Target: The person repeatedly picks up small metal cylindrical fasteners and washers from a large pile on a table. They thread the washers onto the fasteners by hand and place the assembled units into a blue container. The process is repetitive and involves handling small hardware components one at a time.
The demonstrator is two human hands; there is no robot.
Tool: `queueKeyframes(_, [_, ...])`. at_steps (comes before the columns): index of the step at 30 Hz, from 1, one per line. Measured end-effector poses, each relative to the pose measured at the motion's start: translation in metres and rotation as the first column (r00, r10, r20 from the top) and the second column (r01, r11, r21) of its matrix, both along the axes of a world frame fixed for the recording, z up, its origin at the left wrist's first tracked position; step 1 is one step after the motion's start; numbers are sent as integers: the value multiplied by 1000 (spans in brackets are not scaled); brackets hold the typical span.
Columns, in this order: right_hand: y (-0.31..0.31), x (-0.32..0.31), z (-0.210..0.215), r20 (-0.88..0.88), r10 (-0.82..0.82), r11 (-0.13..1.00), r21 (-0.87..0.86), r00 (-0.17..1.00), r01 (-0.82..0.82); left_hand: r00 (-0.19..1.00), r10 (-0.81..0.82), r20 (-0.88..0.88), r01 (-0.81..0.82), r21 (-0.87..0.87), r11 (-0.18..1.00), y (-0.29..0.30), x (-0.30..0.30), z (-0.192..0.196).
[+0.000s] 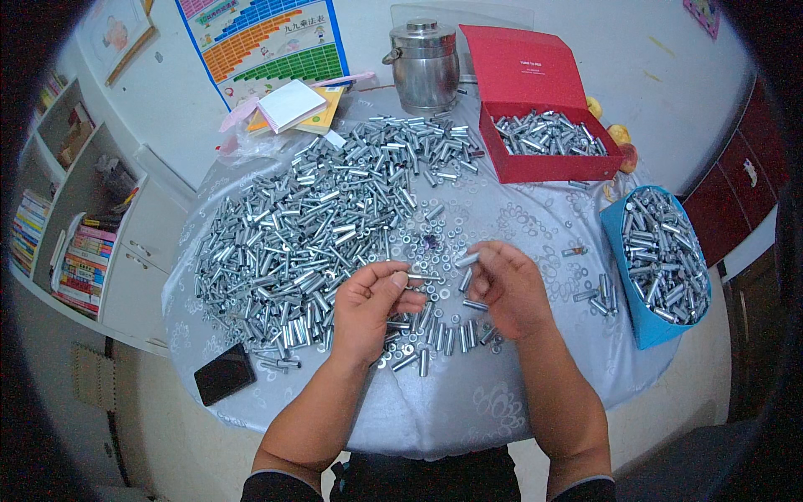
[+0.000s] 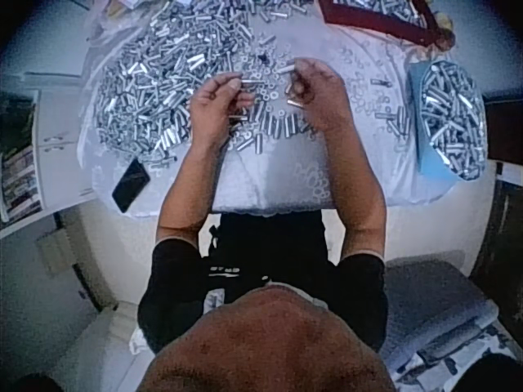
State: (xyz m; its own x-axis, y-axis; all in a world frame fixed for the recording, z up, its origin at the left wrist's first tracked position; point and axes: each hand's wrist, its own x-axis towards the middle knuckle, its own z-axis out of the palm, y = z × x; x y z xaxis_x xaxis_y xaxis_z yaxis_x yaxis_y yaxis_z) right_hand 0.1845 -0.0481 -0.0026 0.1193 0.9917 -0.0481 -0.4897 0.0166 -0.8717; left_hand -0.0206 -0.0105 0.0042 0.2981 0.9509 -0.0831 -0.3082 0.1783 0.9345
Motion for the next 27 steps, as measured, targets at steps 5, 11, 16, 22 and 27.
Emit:
queueKeyframes(5, [-2, -11, 14, 796, -249, 964, 260, 552, 59, 1000, 23, 13, -23, -2, 1000, 1, 0, -1])
queueKeyframes(11, [-1, -8, 10, 762, -256, 967, 213, 595, 143, 999, 39, 11, -38, -24, 999, 1, 0, 3])
queueKeyframes(16, [4, -9, 10, 308, -232, 973, 56, 923, 226, 999, 38, 38, -37, -35, 999, 1, 0, 1])
queueKeyframes(22, [-1, -15, 11, 310, -156, 988, 69, 938, 141, 998, 26, 63, -23, -57, 998, 2, 1, 0])
queueKeyframes(27, [-2, -21, 12, 314, -127, 992, 67, 941, 111, 996, 36, 80, -30, -67, 997, 2, 1, -2])
